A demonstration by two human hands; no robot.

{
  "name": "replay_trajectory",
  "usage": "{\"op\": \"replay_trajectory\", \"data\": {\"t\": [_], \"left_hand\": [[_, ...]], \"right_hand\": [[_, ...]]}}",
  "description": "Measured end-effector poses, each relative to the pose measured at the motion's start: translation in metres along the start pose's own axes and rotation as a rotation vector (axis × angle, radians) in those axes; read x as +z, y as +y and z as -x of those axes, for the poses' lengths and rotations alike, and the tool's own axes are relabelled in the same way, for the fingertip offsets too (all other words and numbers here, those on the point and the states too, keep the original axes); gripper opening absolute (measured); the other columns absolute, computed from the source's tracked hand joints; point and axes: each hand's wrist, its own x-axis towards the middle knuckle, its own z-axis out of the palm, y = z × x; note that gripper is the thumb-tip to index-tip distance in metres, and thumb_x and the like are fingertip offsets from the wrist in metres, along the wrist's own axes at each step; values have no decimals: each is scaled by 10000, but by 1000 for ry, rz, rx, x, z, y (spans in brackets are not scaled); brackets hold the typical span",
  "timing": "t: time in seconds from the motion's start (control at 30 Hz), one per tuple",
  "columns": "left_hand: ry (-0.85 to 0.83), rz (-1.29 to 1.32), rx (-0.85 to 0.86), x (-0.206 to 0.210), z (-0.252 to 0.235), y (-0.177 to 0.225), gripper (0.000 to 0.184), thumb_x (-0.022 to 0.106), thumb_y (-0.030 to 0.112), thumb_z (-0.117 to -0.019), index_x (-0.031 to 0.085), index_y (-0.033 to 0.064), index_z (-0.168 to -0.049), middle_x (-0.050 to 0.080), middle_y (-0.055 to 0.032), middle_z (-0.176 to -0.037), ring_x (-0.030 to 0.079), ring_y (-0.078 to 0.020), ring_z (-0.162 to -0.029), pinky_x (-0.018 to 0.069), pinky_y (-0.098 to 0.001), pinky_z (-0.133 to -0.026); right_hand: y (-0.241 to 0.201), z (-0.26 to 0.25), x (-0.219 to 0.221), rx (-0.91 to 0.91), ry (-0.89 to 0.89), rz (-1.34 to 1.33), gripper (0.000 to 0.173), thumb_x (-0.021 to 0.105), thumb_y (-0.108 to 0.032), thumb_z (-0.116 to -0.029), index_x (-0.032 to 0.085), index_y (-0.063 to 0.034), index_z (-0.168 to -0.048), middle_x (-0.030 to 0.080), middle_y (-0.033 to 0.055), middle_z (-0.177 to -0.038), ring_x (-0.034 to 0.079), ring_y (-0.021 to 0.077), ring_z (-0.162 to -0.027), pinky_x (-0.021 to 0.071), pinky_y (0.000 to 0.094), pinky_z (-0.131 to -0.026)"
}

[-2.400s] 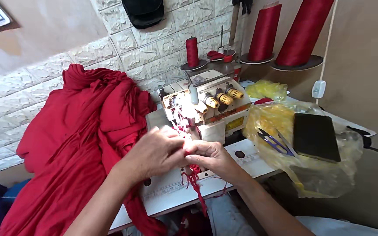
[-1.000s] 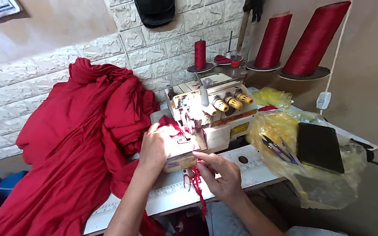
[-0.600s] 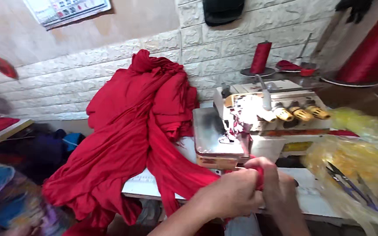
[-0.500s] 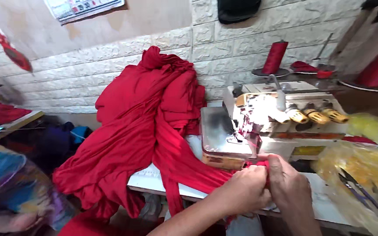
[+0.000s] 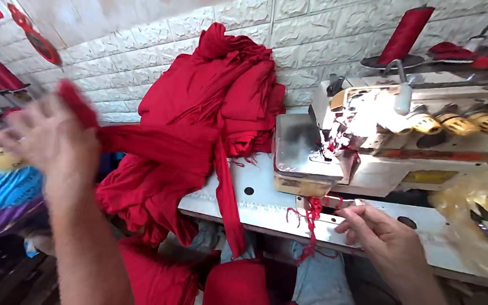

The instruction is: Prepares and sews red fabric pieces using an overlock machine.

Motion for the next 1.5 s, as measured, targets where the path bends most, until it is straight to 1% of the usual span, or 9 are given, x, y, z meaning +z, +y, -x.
{"op": "replay_trajectory", "data": {"t": [0.07, 0.23, 0.37, 0.63, 0.8, 0.9, 1.07, 1.2, 1.5], "left_hand": [[76, 41, -106, -12, 22, -37, 729, 668, 259, -950, 333, -9, -1539, 338, -414, -1496, 326, -684, -1333, 246, -871, -979], [-434, 364, -4, 10, 126, 10, 378, 531, 288, -1058, 723, -36, -1034, 715, -207, -930, 687, -346, -849, 536, -589, -781], [-913, 677, -99, 95, 209, 71, 459, 599, 321, -1031, 634, -23, -1334, 672, -210, -1288, 632, -340, -1235, 458, -556, -1091], [-629, 1239, -12, 106, 260, 126, 210, 680, 200, -964, 721, -5, -977, 725, -46, -871, 697, -72, -831, 583, -291, -823], [-652, 1349, 93, 89, 258, 145, 245, 636, 202, -1003, 700, -30, -959, 705, -52, -800, 672, -54, -719, 576, -247, -719], [-571, 1192, 259, 92, 261, 148, 342, 600, 239, -1028, 672, -21, -818, 646, -82, -694, 631, -121, -645, 541, -302, -669], [-404, 880, 476, 93, 261, 148, 459, 617, 328, -1005, 576, 56, -638, 511, -52, -520, 521, -173, -493, 424, -353, -595], [-313, 792, 523, 99, 264, 152, 462, 623, 361, -990, 570, 87, -623, 507, -24, -510, 513, -151, -479, 397, -323, -567], [-346, 892, 587, 100, 263, 160, 372, 655, 323, -976, 627, 96, -682, 603, -12, -599, 587, -133, -577, 471, -327, -679]], "right_hand": [[-8, 0, 23, -45, -62, -7, 286, 529, -257, -1040, 694, -23, -1035, 701, 2, -764, 655, 39, -604, 568, 223, -546], [-39, -12, 95, -174, -221, 25, 232, 576, -203, -1020, 723, -24, -1044, 732, 92, -899, 719, 178, -759, 611, 361, -700], [-71, -34, 142, -73, -406, 245, 465, 629, -437, -995, 699, 1, -1135, 712, 174, -1034, 704, 330, -928, 554, 534, -813], [-52, -39, 148, -307, 84, 235, 231, 563, -201, -965, 722, -50, -894, 647, 79, -651, 649, 237, -553, 513, 439, -485], [-66, -41, 114, 369, -292, -672, 286, 308, -173, -1090, 566, -71, -1019, 618, -43, -599, 516, 3, -430, 413, 163, -407], [-60, -29, 98, 360, -600, -682, 208, 471, -306, -1046, 581, -129, -1036, 598, -74, -624, 503, -8, -455, 413, 156, -435], [-60, -10, 83, 56, -647, 2, 294, 586, -381, -975, 677, -105, -935, 600, -32, -682, 570, 88, -634, 464, 332, -619], [-59, 7, 90, -232, -209, 434, 299, 497, -220, -967, 696, -72, -801, 569, 82, -562, 619, 274, -522, 456, 459, -459], [-64, -4, 87, 52, -517, 182, 355, 600, -446, -966, 688, -102, -964, 621, 36, -730, 618, 201, -698, 478, 459, -658]]}}
